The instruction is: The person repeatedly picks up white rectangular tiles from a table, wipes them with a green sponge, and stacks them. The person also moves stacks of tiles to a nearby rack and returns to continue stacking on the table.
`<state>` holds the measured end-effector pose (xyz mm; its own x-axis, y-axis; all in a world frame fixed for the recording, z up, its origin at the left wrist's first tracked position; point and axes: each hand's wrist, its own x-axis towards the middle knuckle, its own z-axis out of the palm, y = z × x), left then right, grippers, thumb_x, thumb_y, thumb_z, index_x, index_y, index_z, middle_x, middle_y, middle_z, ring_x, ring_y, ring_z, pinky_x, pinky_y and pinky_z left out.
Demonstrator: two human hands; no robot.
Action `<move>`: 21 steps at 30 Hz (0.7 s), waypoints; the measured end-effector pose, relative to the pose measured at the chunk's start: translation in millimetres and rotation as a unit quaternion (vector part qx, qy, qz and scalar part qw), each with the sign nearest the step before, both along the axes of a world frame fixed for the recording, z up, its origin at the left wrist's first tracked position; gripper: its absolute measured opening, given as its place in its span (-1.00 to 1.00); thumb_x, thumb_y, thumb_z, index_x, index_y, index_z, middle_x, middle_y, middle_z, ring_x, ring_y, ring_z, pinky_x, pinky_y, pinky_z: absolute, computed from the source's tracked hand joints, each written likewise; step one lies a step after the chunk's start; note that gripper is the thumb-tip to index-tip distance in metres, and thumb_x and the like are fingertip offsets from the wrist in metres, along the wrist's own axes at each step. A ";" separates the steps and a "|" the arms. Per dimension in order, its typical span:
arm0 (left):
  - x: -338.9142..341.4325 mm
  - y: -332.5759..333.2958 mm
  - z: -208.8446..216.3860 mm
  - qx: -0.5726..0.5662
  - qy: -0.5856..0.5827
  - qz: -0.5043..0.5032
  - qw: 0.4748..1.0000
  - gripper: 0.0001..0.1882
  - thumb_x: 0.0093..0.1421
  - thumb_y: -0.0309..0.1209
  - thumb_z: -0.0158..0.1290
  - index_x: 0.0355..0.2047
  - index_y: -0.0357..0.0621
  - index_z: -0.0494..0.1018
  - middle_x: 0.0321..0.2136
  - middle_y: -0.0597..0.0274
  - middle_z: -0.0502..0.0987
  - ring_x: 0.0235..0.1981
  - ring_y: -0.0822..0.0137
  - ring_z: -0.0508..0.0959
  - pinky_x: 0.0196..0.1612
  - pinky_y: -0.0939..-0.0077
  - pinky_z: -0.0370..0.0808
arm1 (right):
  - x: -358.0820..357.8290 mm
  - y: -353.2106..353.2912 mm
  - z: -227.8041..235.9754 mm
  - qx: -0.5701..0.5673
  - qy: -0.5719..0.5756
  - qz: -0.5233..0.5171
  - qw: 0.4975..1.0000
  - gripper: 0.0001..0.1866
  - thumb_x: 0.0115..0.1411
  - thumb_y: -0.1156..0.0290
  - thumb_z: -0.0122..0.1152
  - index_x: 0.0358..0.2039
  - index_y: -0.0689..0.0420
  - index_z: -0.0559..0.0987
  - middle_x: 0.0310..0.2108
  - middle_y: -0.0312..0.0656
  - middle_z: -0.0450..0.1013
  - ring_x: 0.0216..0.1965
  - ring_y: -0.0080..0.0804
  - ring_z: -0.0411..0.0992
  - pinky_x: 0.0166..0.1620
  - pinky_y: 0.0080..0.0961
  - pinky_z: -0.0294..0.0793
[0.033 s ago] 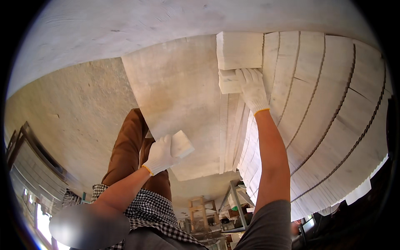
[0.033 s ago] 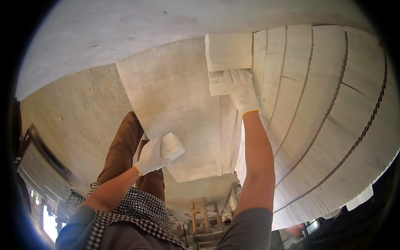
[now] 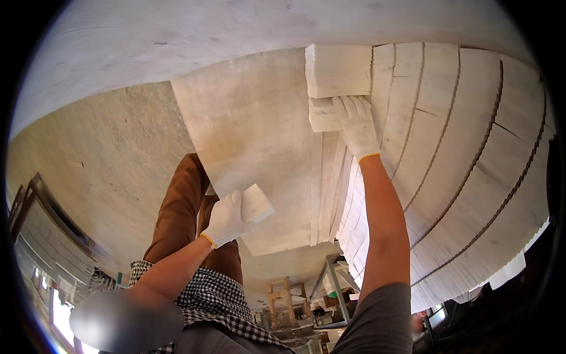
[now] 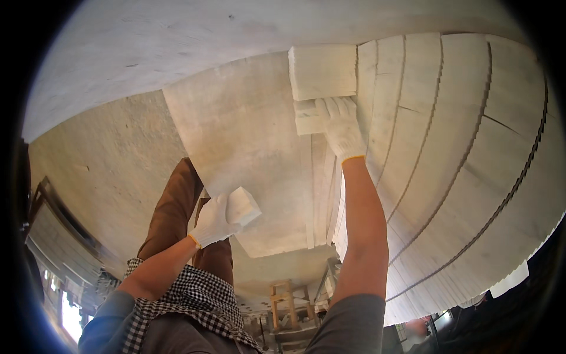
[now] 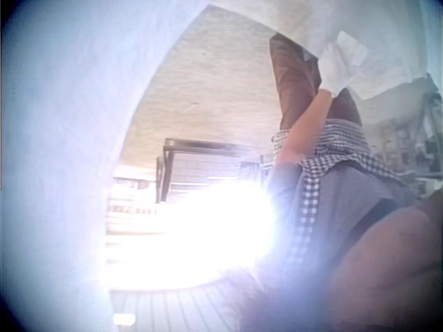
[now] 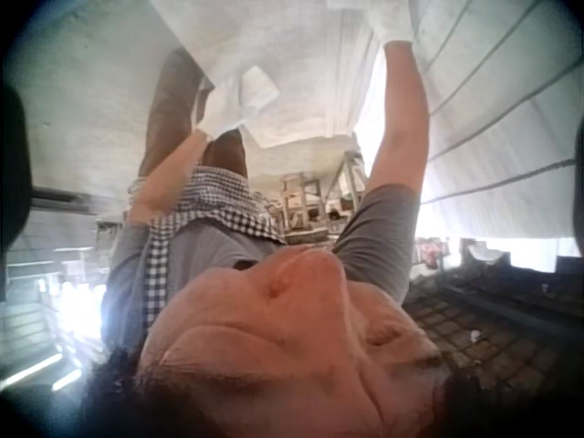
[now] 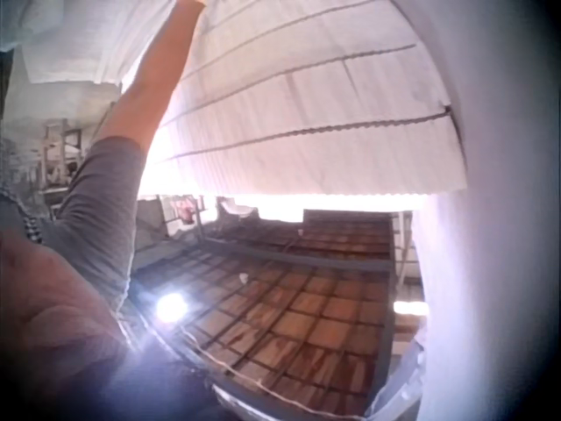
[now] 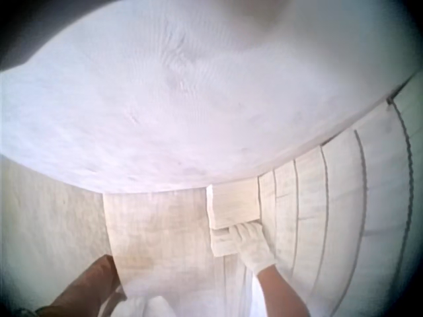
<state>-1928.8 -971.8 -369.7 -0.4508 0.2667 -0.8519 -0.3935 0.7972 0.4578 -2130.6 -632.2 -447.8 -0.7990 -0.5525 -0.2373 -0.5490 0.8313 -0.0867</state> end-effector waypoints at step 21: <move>-6.8 1.5 -1.7 0.005 0.051 -0.024 0.998 -0.24 -0.16 -0.19 0.34 0.00 -0.35 0.32 -0.12 -0.19 0.48 -0.06 -0.16 0.47 -0.03 0.07 0.46 | 212.8 -111.0 -56.1 -0.220 -0.108 -0.701 0.670 -0.48 0.37 0.24 0.07 0.24 0.25 0.35 0.13 -0.04 0.39 0.10 -0.16 0.39 0.15 -0.28 0.37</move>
